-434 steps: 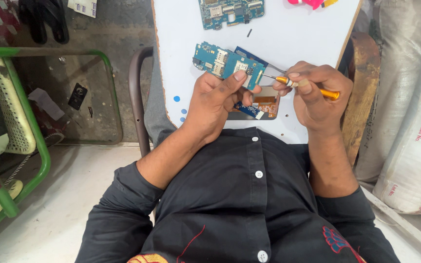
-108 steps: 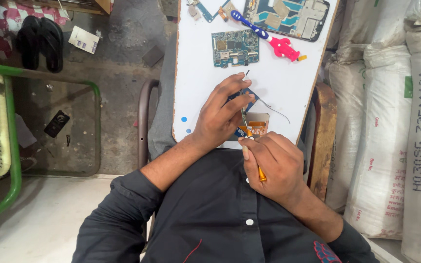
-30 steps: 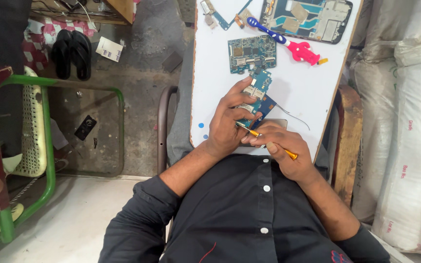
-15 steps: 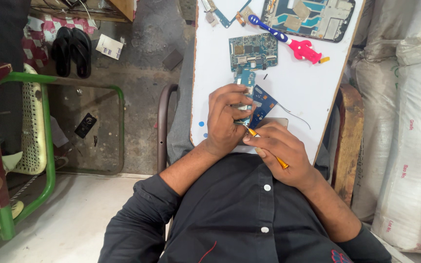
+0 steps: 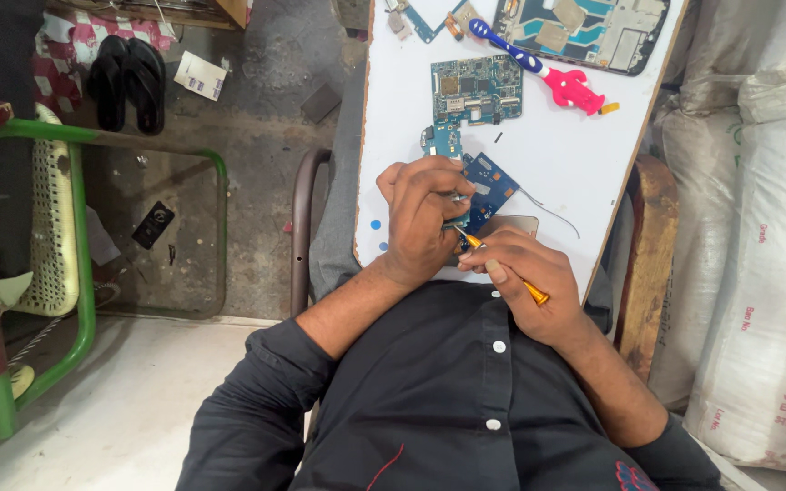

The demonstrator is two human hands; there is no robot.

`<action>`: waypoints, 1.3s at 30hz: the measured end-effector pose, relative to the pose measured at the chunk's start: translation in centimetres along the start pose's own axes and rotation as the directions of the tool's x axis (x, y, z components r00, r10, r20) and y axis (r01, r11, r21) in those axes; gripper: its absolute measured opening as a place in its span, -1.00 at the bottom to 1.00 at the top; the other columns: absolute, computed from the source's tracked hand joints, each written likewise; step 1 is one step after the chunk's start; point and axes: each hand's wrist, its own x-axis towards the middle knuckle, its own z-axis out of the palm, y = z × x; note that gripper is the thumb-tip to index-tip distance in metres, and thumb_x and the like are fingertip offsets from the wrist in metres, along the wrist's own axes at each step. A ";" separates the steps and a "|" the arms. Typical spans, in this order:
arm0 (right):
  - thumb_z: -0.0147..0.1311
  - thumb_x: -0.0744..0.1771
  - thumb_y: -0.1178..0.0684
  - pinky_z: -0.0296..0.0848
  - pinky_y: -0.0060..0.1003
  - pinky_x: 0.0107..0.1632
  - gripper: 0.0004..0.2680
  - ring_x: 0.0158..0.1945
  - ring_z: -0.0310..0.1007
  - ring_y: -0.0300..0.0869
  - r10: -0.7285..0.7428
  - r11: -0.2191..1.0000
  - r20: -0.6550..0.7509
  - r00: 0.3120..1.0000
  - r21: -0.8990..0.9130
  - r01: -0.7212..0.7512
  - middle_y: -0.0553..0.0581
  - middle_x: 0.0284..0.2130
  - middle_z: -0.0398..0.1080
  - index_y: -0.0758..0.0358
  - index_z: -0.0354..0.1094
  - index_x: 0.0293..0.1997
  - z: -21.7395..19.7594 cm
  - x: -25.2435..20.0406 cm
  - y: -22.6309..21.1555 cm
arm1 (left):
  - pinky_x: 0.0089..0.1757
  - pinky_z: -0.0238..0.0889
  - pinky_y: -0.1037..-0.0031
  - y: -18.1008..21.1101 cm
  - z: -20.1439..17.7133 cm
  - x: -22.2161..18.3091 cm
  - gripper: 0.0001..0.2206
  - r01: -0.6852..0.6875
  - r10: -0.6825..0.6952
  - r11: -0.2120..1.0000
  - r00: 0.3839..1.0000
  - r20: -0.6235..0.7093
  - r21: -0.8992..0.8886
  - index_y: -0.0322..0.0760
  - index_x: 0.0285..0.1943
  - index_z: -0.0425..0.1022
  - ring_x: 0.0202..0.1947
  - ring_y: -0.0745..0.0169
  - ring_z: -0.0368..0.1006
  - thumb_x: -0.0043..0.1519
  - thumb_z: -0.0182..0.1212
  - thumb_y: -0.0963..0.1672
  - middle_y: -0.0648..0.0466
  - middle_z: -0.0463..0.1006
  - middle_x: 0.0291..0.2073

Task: The person uses a small screwdriver to work on a mobile phone motherboard held in the left hand. The person repeatedly probes and adjusts small components on the board while turning it over. Other disassembled phone parts and tools are visible on the table.

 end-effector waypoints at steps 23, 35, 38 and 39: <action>-0.16 0.52 -0.05 0.46 -0.23 -0.17 -0.66 -0.26 0.53 0.00 0.415 0.656 -0.089 0.905 0.718 -0.230 0.32 -0.32 0.44 0.55 0.41 -0.09 0.0 -2.0 3.9 | 0.04 0.05 0.27 0.5 -0.4 0.4 -0.83 -0.195 0.183 0.975 0.977 0.110 0.109 -0.21 -0.31 0.38 -0.02 0.28 0.49 0.20 0.33 -0.24 0.17 0.55 -0.15; -0.08 0.47 0.01 0.59 -0.27 -0.05 -0.72 -0.16 0.57 -0.11 0.352 0.864 -0.127 0.927 0.424 -0.271 0.33 -0.16 0.52 0.52 0.40 0.11 0.0 -1.1 2.3 | 0.01 0.14 0.27 0.2 -0.1 0.2 -0.88 -0.159 0.149 0.984 0.982 0.112 0.081 -0.24 -0.27 0.43 0.02 0.22 0.47 0.19 0.33 -0.22 0.15 0.56 -0.13; -0.07 0.48 0.03 0.61 -0.26 0.00 -0.74 -0.08 0.59 -0.08 0.266 0.907 -0.125 0.956 0.369 -0.204 0.34 -0.12 0.53 0.50 0.40 0.12 0.0 -1.0 1.8 | 0.00 0.21 0.28 0.3 -0.2 0.2 -0.87 -0.148 0.140 0.987 0.983 0.118 0.058 -0.26 -0.24 0.45 0.03 0.19 0.46 0.16 0.34 -0.23 0.13 0.56 -0.12; -0.07 0.48 0.03 0.61 -0.25 0.02 -0.74 -0.05 0.60 -0.07 0.235 0.915 -0.127 0.964 0.362 -0.175 0.34 -0.09 0.52 0.50 0.40 0.12 0.0 -0.9 1.7 | 0.00 0.24 0.28 0.3 -0.3 0.3 -0.87 -0.145 0.138 0.988 0.983 0.121 0.050 -0.27 -0.23 0.46 0.03 0.18 0.46 0.15 0.34 -0.24 0.13 0.55 -0.12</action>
